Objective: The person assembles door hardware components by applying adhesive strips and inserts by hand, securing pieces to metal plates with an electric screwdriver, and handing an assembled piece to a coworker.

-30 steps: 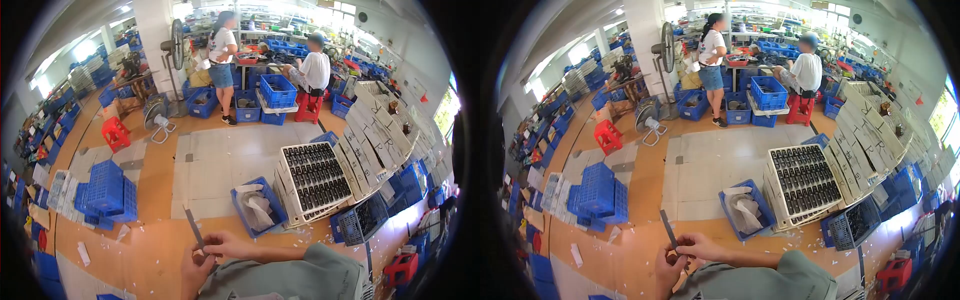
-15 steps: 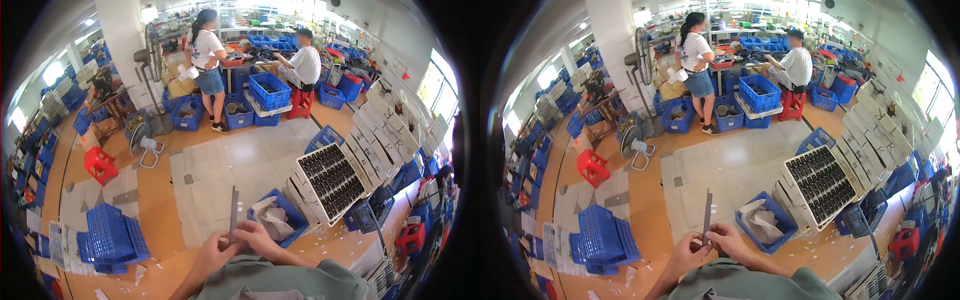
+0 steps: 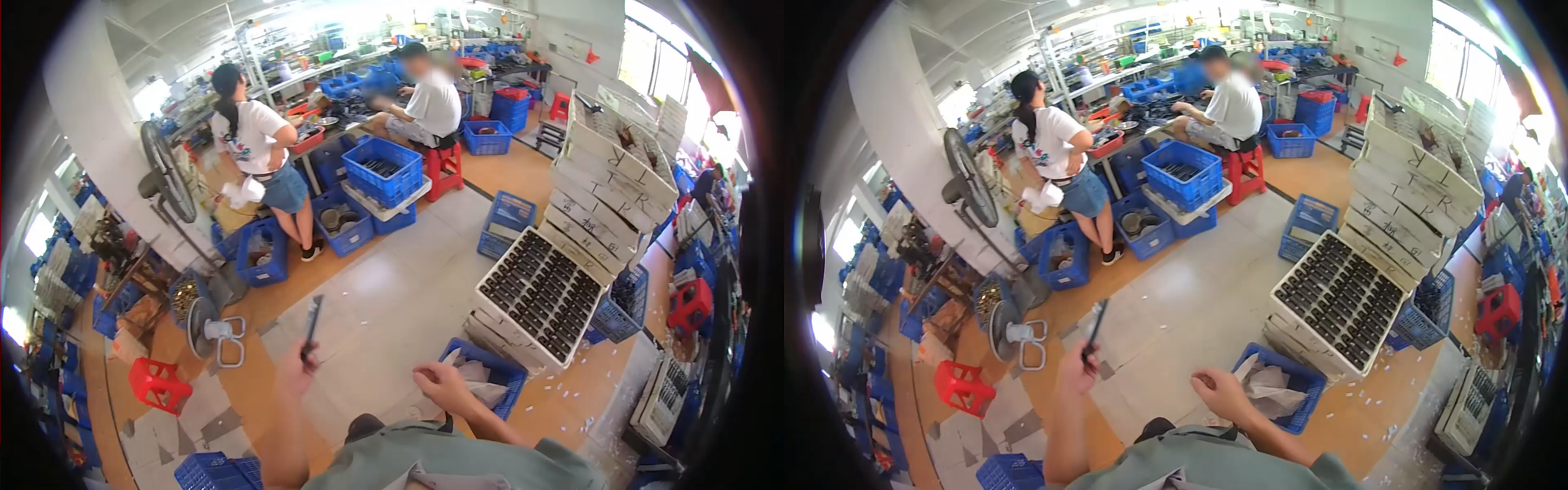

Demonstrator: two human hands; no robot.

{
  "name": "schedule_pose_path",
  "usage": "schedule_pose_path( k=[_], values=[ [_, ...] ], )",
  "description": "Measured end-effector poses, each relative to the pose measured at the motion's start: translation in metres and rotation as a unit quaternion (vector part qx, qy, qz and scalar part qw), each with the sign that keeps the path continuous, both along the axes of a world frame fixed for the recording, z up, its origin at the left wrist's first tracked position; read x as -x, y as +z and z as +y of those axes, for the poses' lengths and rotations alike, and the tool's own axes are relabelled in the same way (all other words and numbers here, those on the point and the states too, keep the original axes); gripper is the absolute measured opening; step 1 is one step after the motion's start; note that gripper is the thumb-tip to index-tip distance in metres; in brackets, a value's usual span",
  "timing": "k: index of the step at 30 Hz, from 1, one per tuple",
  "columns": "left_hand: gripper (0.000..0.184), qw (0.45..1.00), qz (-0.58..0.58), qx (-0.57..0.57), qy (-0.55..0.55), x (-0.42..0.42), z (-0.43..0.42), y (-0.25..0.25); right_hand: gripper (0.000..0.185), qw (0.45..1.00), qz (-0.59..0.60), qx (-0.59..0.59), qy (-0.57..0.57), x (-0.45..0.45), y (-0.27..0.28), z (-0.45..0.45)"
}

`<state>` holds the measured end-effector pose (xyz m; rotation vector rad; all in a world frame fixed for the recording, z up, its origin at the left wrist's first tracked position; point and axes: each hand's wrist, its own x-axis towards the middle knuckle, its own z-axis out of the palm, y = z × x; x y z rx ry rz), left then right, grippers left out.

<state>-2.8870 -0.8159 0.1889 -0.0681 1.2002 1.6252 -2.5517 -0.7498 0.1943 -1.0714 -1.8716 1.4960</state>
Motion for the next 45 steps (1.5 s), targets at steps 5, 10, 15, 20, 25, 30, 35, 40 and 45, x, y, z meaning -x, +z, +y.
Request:
schedule_pose_path(
  k=[5, 10, 15, 20, 25, 30, 35, 40, 45],
  values=[
    [0.021, 0.999, 0.008, -0.035, 0.021, 0.063, 0.108, 0.02, 0.022, 0.977, -0.029, 0.021, -0.211, -0.058, -0.043, 0.013],
    [0.021, 0.996, 0.004, -0.09, 0.0, 0.086, 0.215, 0.029, 0.02, 0.932, -0.037, 0.077, -0.352, -0.069, -0.047, 0.028],
    [0.02, 0.991, -0.048, -0.116, -0.048, 0.111, 0.292, 0.001, 0.015, 0.9, 0.027, 0.103, -0.422, -0.029, -0.041, 0.064],
    [0.022, 0.992, -0.115, -0.043, -0.02, 0.141, 0.314, -0.068, 0.015, 0.896, 0.034, 0.09, -0.434, 0.006, -0.041, 0.106],
    [0.023, 0.99, -0.142, 0.0, -0.012, 0.159, 0.312, -0.094, 0.018, 0.907, 0.01, 0.108, -0.406, 0.028, -0.045, 0.139],
    [0.025, 0.988, -0.149, -0.02, -0.024, 0.163, 0.337, -0.094, 0.016, 0.916, -0.005, 0.127, -0.38, 0.039, -0.024, 0.153],
    [0.023, 0.99, -0.128, -0.047, -0.028, 0.164, 0.366, -0.06, 0.017, 0.921, 0.01, 0.13, -0.367, 0.001, -0.088, 0.134],
    [0.021, 0.982, -0.142, -0.116, -0.047, 0.168, 0.388, -0.027, 0.021, 0.897, -0.125, 0.269, -0.327, -0.077, -0.262, 0.051],
    [0.022, 0.98, -0.137, -0.138, -0.034, 0.18, 0.394, -0.009, 0.022, 0.887, -0.082, 0.297, -0.343, -0.079, -0.275, 0.041]
  ],
)
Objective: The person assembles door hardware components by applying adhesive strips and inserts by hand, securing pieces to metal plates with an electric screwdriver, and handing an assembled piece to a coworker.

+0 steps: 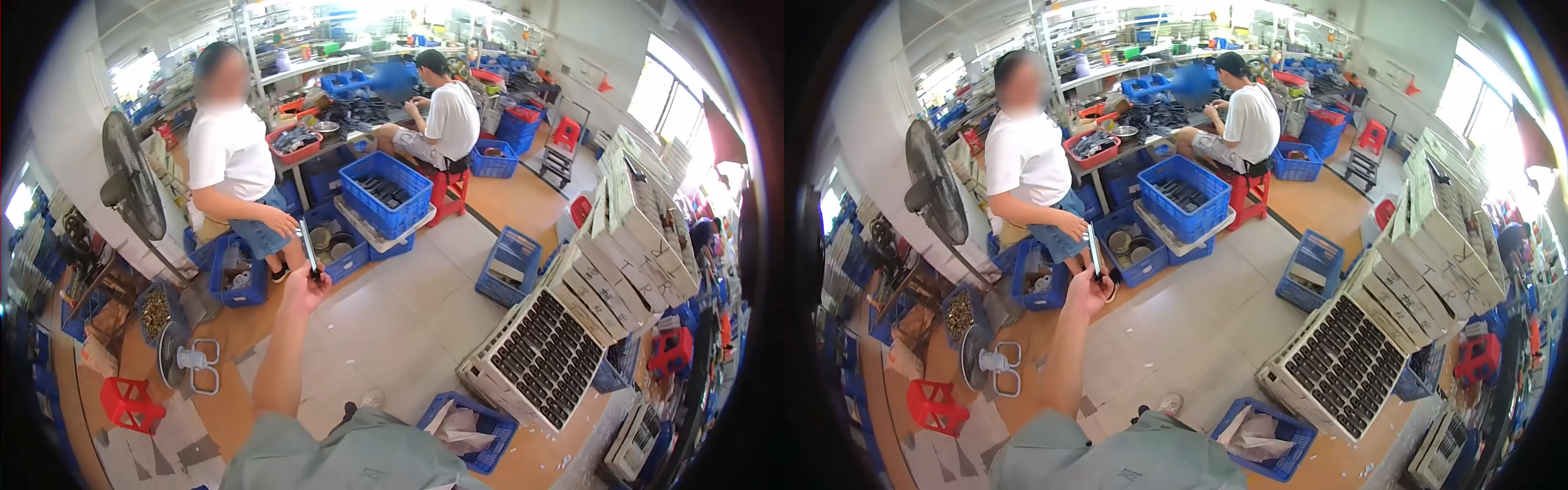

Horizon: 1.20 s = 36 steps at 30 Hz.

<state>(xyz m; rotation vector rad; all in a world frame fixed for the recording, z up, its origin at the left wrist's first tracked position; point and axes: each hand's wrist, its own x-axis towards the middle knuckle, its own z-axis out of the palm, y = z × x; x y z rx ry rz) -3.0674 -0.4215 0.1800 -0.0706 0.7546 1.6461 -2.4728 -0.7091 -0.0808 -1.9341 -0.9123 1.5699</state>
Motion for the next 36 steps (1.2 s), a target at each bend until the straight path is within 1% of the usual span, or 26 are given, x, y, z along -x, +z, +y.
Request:
schedule_pose_path(
  k=[8, 10, 12, 14, 16, 17, 18, 19, 20, 21, 22, 24, 25, 26, 28, 29, 30, 32, 34, 36],
  values=[
    [0.02, 0.999, 0.038, 0.002, 0.031, 0.021, -0.001, 0.018, 0.022, 0.988, 0.07, 0.031, -0.136, 0.005, -0.005, -0.003],
    [0.021, 0.999, 0.035, 0.006, 0.039, 0.034, 0.005, 0.01, 0.023, 0.983, 0.084, 0.042, -0.157, 0.006, -0.006, -0.005],
    [0.017, 0.996, 0.061, -0.003, 0.069, 0.04, 0.007, 0.009, 0.023, 0.978, 0.095, 0.052, -0.179, 0.007, -0.007, -0.006],
    [0.017, 0.995, 0.044, 0.008, 0.084, 0.045, 0.005, 0.009, 0.023, 0.972, 0.101, 0.059, -0.203, 0.009, -0.008, -0.008],
    [0.015, 0.993, 0.055, 0.026, 0.101, 0.045, -0.001, 0.009, 0.023, 0.966, 0.104, 0.063, -0.229, 0.009, -0.014, -0.01],
    [0.01, 0.991, 0.06, 0.033, 0.119, 0.039, -0.006, 0.015, 0.024, 0.963, 0.106, 0.066, -0.241, 0.009, -0.016, -0.011],
    [0.01, 0.99, 0.056, 0.034, 0.126, 0.037, -0.008, 0.011, 0.024, 0.965, 0.101, 0.067, -0.233, -0.004, -0.023, -0.013],
    [0.016, 0.99, 0.058, 0.02, 0.123, 0.036, -0.011, 0.006, 0.024, 0.991, -0.117, -0.035, 0.059, -0.025, -0.043, -0.016],
    [0.022, 0.991, 0.064, 0.008, 0.12, 0.035, -0.015, 0.002, 0.026, 0.876, -0.313, -0.133, 0.344, -0.036, -0.055, -0.021],
    [0.023, 0.988, 0.083, -0.002, 0.133, 0.031, -0.016, 0.002, 0.026, 0.875, -0.307, -0.127, 0.352, -0.041, -0.048, -0.026],
    [0.023, 0.987, 0.073, -0.012, 0.14, 0.036, -0.013, -0.008, 0.026, 0.877, -0.3, -0.115, 0.357, -0.033, -0.044, -0.04],
    [0.029, 0.984, 0.05, -0.067, 0.157, 0.026, -0.017, 0.008, 0.027, 0.882, -0.291, -0.096, 0.357, -0.027, -0.041, -0.057],
    [0.029, 0.984, 0.051, -0.064, 0.157, 0.022, -0.017, 0.015, 0.028, 0.883, -0.291, -0.089, 0.357, -0.028, -0.04, -0.059],
    [0.031, 0.986, 0.037, -0.07, 0.145, 0.02, -0.019, 0.02, 0.028, 0.883, -0.289, -0.082, 0.36, -0.031, -0.039, -0.061],
    [0.033, 0.988, 0.027, -0.068, 0.138, 0.01, -0.029, 0.015, 0.029, 0.882, -0.284, -0.065, 0.37, -0.035, -0.037, -0.072],
    [0.028, 0.993, 0.046, -0.057, 0.098, 0.001, -0.034, 0.007, 0.03, 0.883, -0.279, -0.06, 0.374, -0.03, -0.034, -0.073],
    [0.023, 0.995, 0.066, -0.048, 0.057, -0.008, -0.038, -0.003, 0.03, 0.884, -0.273, -0.057, 0.376, -0.024, -0.033, -0.071],
    [0.02, 0.996, 0.075, 0.017, -0.037, -0.021, -0.049, -0.062, 0.032, 0.886, -0.267, -0.054, 0.375, -0.014, -0.031, -0.066],
    [0.014, 0.987, 0.066, 0.088, -0.118, -0.046, -0.072, -0.093, 0.033, 0.888, -0.263, -0.05, 0.375, -0.004, -0.029, -0.061],
    [0.01, 0.978, 0.04, 0.134, -0.156, -0.07, -0.099, -0.133, 0.035, 0.891, -0.259, -0.046, 0.371, 0.003, -0.034, -0.061]
  ],
)
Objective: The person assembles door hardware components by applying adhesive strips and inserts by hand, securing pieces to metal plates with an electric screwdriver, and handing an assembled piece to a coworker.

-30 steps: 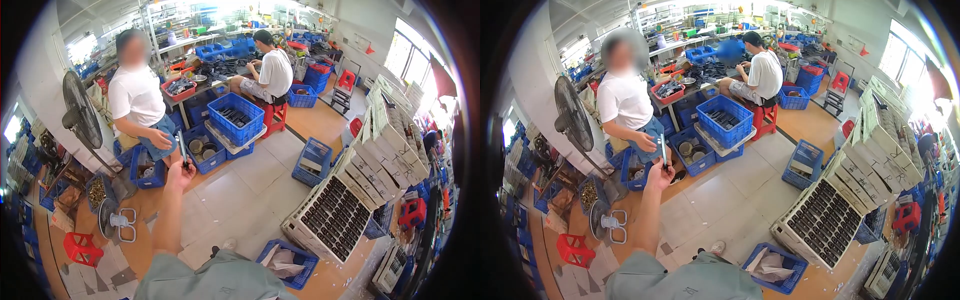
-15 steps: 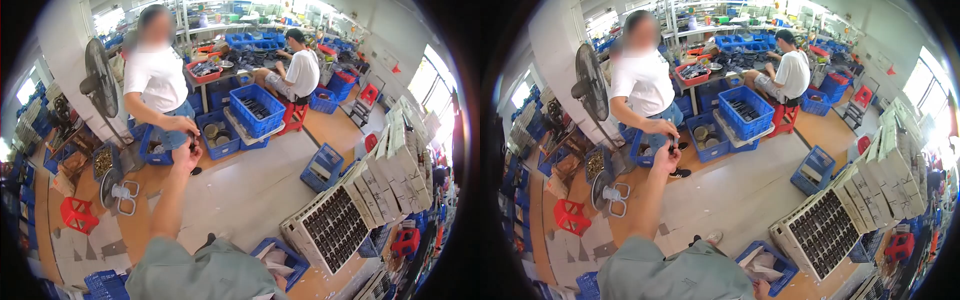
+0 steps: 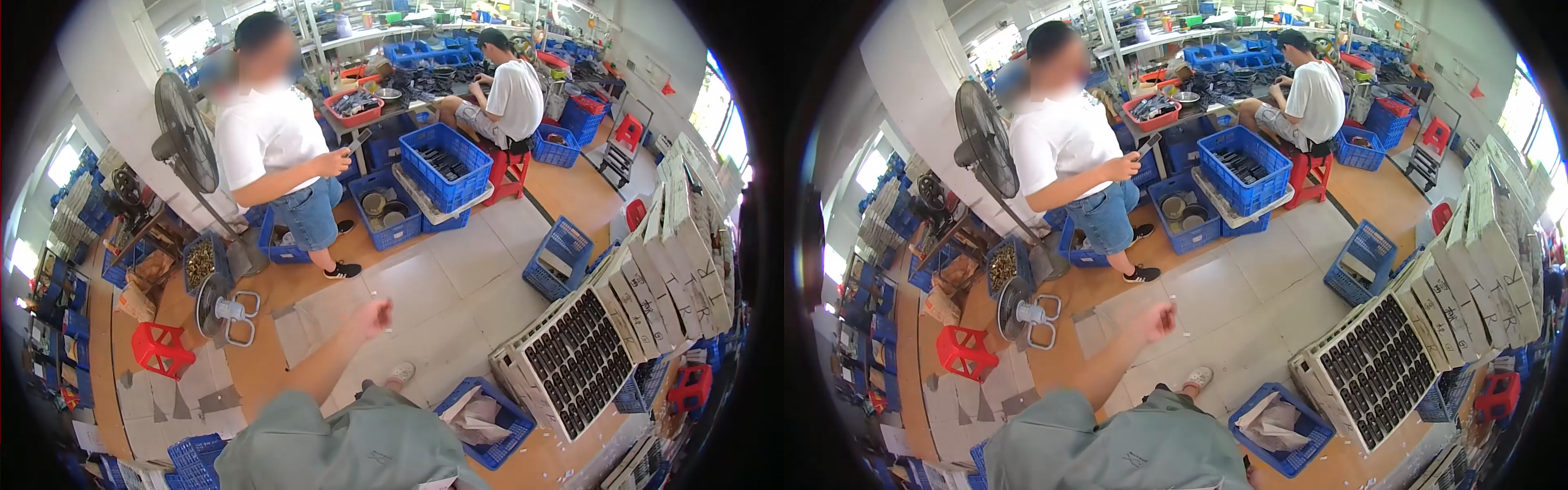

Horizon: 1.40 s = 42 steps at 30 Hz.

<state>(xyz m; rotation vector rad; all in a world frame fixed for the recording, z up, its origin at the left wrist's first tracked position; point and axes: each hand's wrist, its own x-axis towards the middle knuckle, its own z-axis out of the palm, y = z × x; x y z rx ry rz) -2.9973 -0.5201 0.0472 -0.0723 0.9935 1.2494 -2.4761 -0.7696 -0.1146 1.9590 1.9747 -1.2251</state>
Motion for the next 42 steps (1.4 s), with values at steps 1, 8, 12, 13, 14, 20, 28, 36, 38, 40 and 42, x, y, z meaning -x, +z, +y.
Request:
schedule_pose_path(
  k=[1, 8, 12, 13, 14, 20, 28, 36, 38, 40, 42],
  values=[
    [0.009, 0.999, 0.023, 0.012, -0.035, -0.007, -0.013, -0.022, 0.035, 1.0, -0.001, 0.0, -0.007, 0.002, -0.001, 0.002],
    [0.013, 0.892, 0.301, 0.128, -0.31, -0.015, -0.105, -0.105, 0.041, 0.919, 0.239, 0.078, -0.304, 0.001, -0.025, -0.028],
    [0.016, 0.874, 0.336, 0.174, -0.306, -0.004, -0.134, -0.103, 0.044, 0.91, 0.278, 0.039, -0.304, 0.007, -0.016, -0.051],
    [0.017, 0.861, 0.357, 0.18, -0.315, -0.001, -0.135, -0.106, 0.044, 0.917, 0.266, 0.035, -0.295, 0.011, -0.013, -0.055],
    [0.017, 0.86, 0.359, 0.178, -0.316, 0.0, -0.134, -0.106, 0.043, 0.923, 0.255, 0.032, -0.285, 0.013, -0.01, -0.056],
    [0.021, 0.832, 0.414, 0.154, -0.336, -0.002, -0.127, -0.099, 0.041, 0.959, 0.176, 0.017, -0.22, 0.021, 0.014, -0.059],
    [0.025, 0.826, 0.403, 0.125, -0.374, -0.014, -0.133, -0.097, 0.039, 0.991, 0.058, 0.016, -0.117, 0.03, 0.065, -0.066],
    [0.027, 0.792, 0.436, 0.122, -0.411, 0.007, -0.164, -0.123, 0.042, 0.989, -0.015, 0.104, -0.102, 0.022, 0.034, -0.061],
    [0.027, 0.786, 0.449, 0.121, -0.407, 0.012, -0.172, -0.127, 0.043, 0.997, -0.011, 0.052, -0.059, 0.015, 0.002, -0.072],
    [0.027, 0.785, 0.445, 0.154, -0.402, 0.017, -0.18, -0.132, 0.038, 0.992, -0.036, -0.061, -0.106, 0.036, 0.017, -0.077],
    [0.026, 0.781, 0.447, 0.156, -0.407, 0.022, -0.19, -0.137, 0.034, 0.972, -0.055, -0.175, -0.15, 0.043, 0.023, -0.068]
  ],
)
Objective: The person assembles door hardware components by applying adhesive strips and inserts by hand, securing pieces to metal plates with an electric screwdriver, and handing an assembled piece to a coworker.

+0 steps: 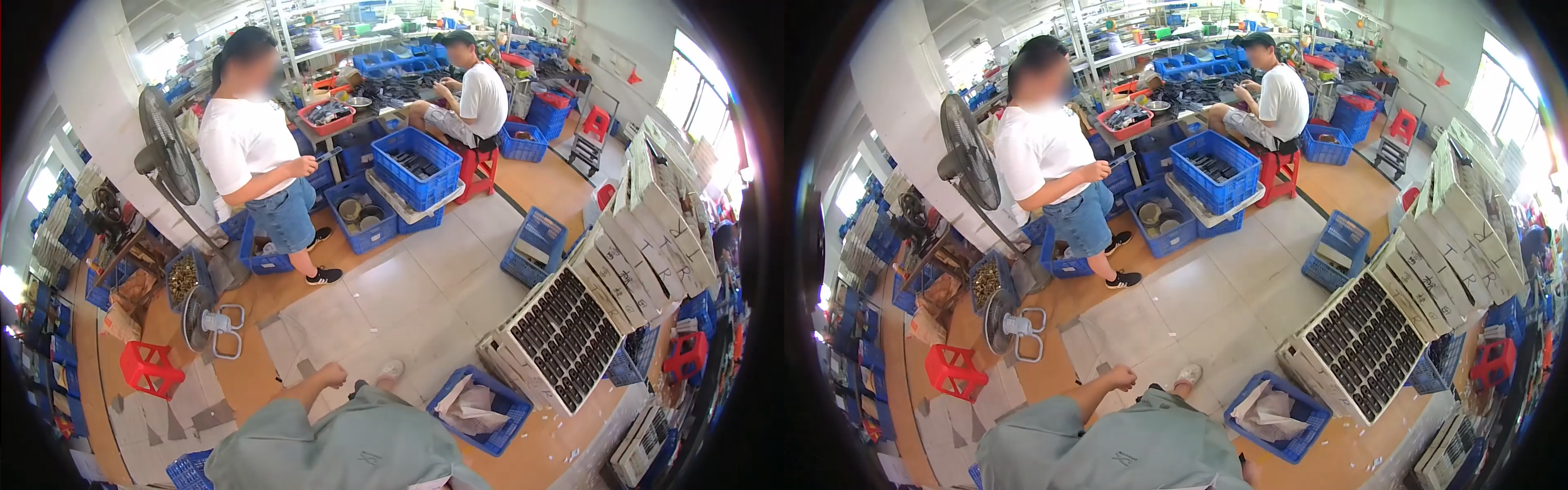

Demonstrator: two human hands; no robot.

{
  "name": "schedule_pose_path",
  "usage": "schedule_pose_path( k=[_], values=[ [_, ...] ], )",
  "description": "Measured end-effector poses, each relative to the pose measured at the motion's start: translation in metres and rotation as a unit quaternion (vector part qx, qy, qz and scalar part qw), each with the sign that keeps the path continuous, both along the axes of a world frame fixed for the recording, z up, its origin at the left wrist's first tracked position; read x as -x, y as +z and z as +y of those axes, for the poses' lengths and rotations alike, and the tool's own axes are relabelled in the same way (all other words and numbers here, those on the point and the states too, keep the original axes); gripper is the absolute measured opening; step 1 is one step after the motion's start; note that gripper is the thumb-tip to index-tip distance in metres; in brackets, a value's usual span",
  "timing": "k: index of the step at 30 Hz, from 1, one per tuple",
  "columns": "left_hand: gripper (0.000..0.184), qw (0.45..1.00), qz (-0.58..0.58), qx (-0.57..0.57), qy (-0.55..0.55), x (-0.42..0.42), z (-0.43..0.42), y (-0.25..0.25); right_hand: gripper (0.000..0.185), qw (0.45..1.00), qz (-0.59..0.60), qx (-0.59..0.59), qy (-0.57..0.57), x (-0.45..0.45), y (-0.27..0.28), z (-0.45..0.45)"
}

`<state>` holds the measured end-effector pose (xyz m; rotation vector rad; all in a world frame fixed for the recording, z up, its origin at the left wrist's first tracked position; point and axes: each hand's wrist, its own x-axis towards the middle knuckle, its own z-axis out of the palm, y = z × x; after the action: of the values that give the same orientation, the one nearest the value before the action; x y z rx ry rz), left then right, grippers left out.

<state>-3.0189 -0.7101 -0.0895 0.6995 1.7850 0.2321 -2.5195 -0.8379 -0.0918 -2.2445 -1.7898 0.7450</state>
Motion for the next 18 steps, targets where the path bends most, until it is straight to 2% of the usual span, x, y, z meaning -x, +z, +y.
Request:
schedule_pose_path(
  k=[9, 18],
  values=[
    [0.026, 0.998, 0.034, 0.026, -0.046, 0.002, -0.008, -0.013, 0.035, 1.0, -0.023, -0.001, -0.012, 0.003, 0.007, 0.01],
    [0.028, 0.997, 0.024, -0.007, -0.078, 0.003, -0.002, -0.013, 0.036, 0.999, -0.024, 0.027, 0.005, 0.013, 0.0, -0.006]
  ],
)
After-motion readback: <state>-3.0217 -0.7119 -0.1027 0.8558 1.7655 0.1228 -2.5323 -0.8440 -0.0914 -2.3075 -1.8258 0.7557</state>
